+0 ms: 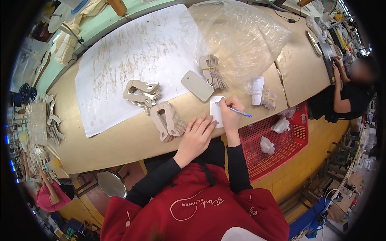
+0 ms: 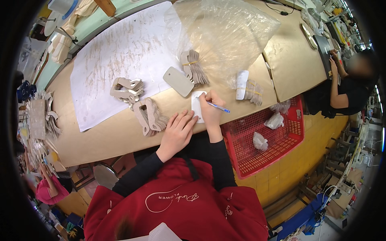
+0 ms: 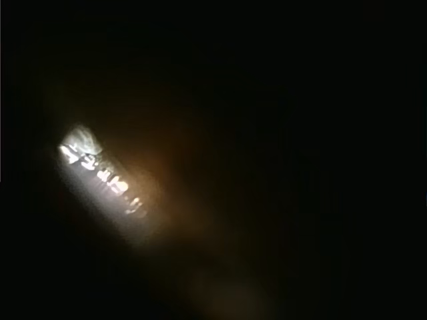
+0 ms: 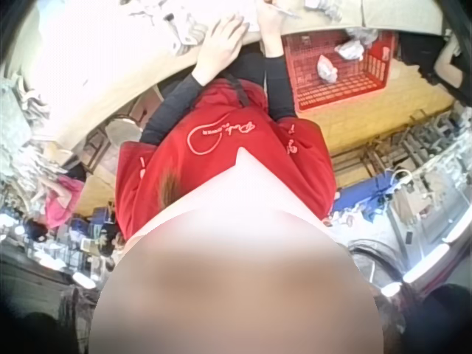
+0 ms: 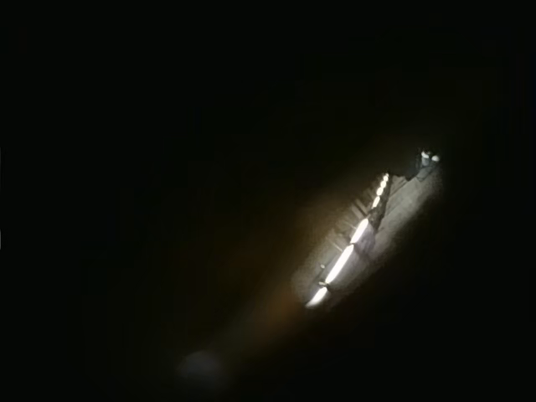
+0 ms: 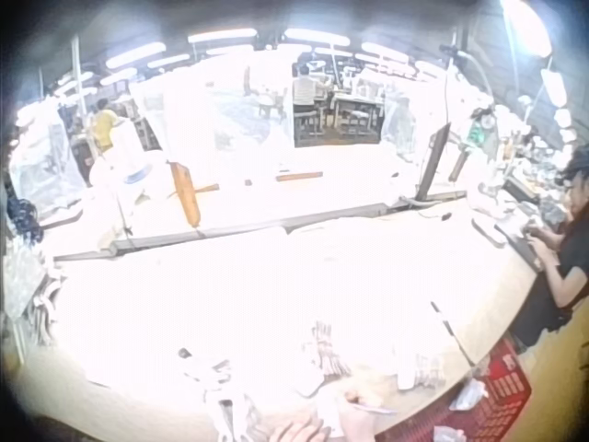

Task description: The person unpacks beige fabric pieces from a plastic bag, separates them into small stacks, and ties each stack with a rubber band. They then place the tied stacks into a clear plastic bag, seal it, and carry it to a nearby table where other workers are present.

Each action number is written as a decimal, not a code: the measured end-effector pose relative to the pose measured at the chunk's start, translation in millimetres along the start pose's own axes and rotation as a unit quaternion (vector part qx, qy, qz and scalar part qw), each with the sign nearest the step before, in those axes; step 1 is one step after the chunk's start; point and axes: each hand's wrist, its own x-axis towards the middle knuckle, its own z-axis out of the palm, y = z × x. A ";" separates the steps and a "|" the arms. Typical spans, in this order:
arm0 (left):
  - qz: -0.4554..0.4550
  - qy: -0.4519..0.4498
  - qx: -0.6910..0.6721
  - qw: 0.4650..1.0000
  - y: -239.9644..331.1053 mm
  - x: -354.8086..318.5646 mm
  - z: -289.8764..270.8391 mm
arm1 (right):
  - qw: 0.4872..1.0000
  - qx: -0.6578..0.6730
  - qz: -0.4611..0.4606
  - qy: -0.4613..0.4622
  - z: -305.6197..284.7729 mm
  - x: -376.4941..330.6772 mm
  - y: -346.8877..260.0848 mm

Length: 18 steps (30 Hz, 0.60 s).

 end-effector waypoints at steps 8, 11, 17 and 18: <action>0.019 -0.007 0.014 1.000 -2.2 -2.0 -0.1 | 0.994 0.106 0.033 0.009 -5.5 -5.0 2.0; 0.024 -0.001 0.013 1.000 -2.7 -2.1 0.3 | 0.996 0.060 -0.001 -0.065 -7.4 -8.0 -0.5; 0.021 0.003 0.011 1.000 -2.2 -1.9 0.9 | 0.999 -0.009 -0.020 -0.040 -4.9 -10.1 -3.6; 0.017 0.002 0.006 1.000 -1.9 -2.0 0.8 | 0.999 -0.018 -0.026 -0.024 -3.7 -9.2 -3.5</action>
